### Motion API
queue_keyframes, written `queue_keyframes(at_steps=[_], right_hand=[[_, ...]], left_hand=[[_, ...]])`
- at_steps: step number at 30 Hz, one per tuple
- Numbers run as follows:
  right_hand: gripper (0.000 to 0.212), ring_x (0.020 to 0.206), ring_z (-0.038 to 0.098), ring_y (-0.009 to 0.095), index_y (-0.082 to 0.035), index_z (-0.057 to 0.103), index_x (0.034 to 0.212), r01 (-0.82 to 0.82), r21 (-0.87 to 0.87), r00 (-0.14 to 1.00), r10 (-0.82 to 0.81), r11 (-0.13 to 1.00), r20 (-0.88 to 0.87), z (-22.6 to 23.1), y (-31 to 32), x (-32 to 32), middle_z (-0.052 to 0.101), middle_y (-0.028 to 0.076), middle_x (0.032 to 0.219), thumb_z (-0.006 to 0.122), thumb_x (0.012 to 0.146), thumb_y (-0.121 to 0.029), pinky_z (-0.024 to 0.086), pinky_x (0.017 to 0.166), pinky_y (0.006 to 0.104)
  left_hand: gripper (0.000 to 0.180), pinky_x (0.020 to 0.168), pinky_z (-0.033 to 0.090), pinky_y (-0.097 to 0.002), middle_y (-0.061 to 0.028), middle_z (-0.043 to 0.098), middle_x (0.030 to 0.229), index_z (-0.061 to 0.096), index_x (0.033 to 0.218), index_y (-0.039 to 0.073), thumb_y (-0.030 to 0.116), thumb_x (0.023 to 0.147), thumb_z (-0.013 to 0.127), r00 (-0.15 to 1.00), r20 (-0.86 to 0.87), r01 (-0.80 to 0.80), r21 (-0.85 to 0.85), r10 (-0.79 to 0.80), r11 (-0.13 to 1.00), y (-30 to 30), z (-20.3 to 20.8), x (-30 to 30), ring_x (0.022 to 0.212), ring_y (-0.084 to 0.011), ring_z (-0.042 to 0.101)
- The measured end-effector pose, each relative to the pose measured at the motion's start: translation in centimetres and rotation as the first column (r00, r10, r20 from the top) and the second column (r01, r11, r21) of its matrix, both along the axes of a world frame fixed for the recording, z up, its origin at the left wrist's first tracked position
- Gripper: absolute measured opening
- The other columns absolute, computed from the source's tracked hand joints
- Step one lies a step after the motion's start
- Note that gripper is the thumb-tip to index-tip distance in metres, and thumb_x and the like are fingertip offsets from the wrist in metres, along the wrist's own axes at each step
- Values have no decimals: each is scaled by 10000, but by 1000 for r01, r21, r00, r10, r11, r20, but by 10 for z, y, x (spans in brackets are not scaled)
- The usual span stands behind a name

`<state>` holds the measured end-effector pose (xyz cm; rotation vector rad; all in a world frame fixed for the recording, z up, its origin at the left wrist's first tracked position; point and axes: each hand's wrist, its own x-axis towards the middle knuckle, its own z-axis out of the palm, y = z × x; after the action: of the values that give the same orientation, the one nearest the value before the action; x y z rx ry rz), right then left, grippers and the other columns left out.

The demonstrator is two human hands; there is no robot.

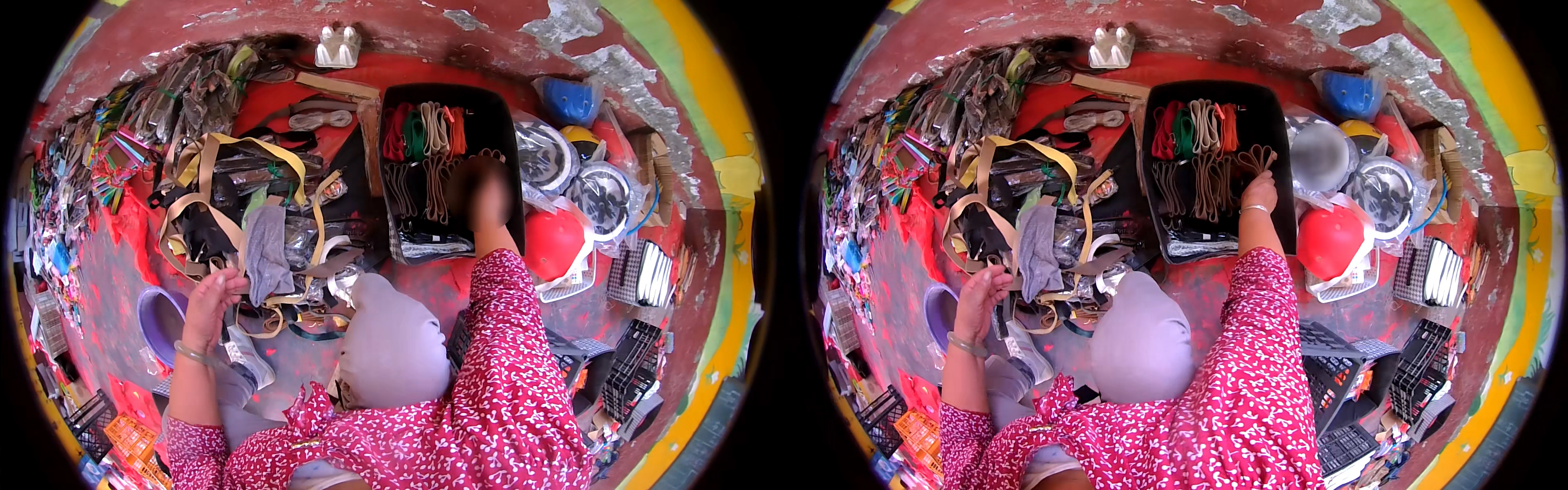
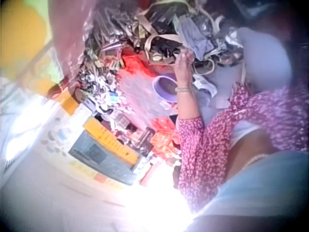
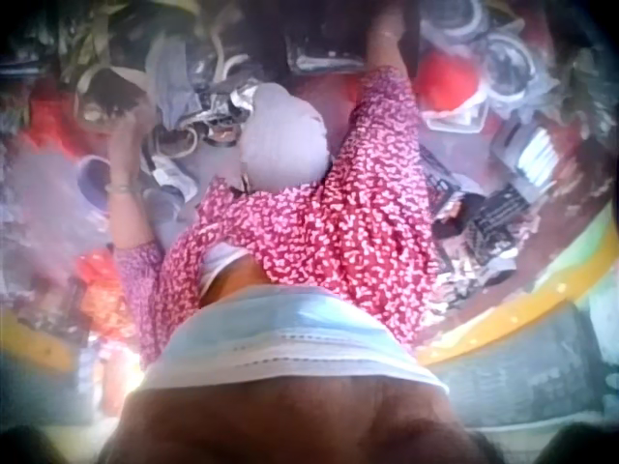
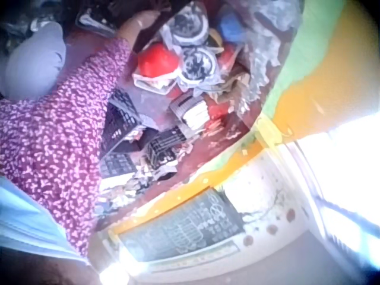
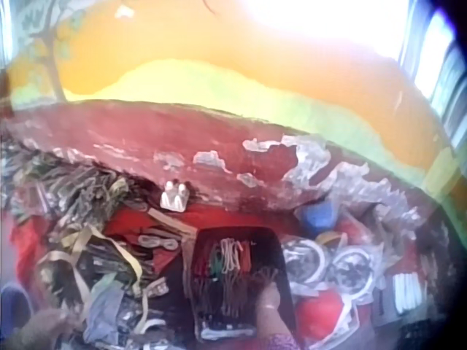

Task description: The person uses a cloth to wipe down long brown straps and then places them into a black container.

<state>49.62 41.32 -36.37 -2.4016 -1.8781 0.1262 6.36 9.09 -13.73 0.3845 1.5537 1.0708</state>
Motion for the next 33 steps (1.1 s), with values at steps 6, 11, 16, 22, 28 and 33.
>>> queue_keyframes(at_steps=[6, 11, 16, 22, 28, 33], right_hand=[[230, 892, 581, 324, -52, 477, 1023, -45, -2, 992, 45, 999, -121, -69, 7, 24, 596, 188, 924, 462, 837, -186, 474, 762, 379], [351, 960, 542, 335, -141, 496, 1153, -124, -354, 986, 73, 927, -153, -29, 14, 3, 587, 163, 1005, 497, 817, -241, 445, 819, 406], [353, 1002, 529, 319, -137, 505, 1147, -208, -466, 973, 134, 860, -186, -34, 29, 11, 565, 161, 1066, 504, 807, -234, 428, 859, 396], [386, 1055, 505, 307, -150, 466, 1185, -238, -525, 961, 118, 817, -252, -43, 33, 21, 535, 154, 1129, 506, 808, -220, 420, 874, 384], [505, 1099, 476, 307, -195, 326, 1293, 1, -519, 980, -104, 855, -170, -26, 9, -5, 505, 157, 1175, 492, 815, -200, 399, 898, 390], [638, 1107, 476, 297, -190, 238, 1334, 13, -558, 971, -142, 830, -190, -42, 14, 5, 505, 178, 1171, 537, 772, -237, 389, 915, 362]], left_hand=[[316, 756, 432, -257, -89, 611, 951, 533, 1060, 18, 271, 880, 479, 997, -17, 75, -74, -76, 994, 9, -17, 10, 883, -142, 570], [298, 749, 425, -239, -87, 609, 950, 529, 1083, 8, 222, 883, 473, 994, -2, 104, -90, -105, 990, 10, -23, 18, 875, -126, 562], [276, 736, 422, -223, -81, 616, 939, 541, 1080, 11, 191, 886, 461, 992, -14, 120, -126, -123, 985, 5, -29, 22, 867, -112, 559], [268, 729, 422, -221, -75, 621, 935, 548, 1074, 15, 185, 886, 459, 994, -15, 107, -159, -110, 981, 2, -33, 22, 853, -108, 560], [264, 733, 429, -229, -83, 619, 939, 547, 1072, 8, 176, 887, 460, 993, -24, 108, -177, -114, 978, -3, -37, 31, 857, -115, 565], [265, 730, 430, -227, -82, 617, 944, 545, 1076, 3, 169, 883, 471, 992, -23, 118, -171, -123, 978, -6, -32, 38, 864, -117, 567]])
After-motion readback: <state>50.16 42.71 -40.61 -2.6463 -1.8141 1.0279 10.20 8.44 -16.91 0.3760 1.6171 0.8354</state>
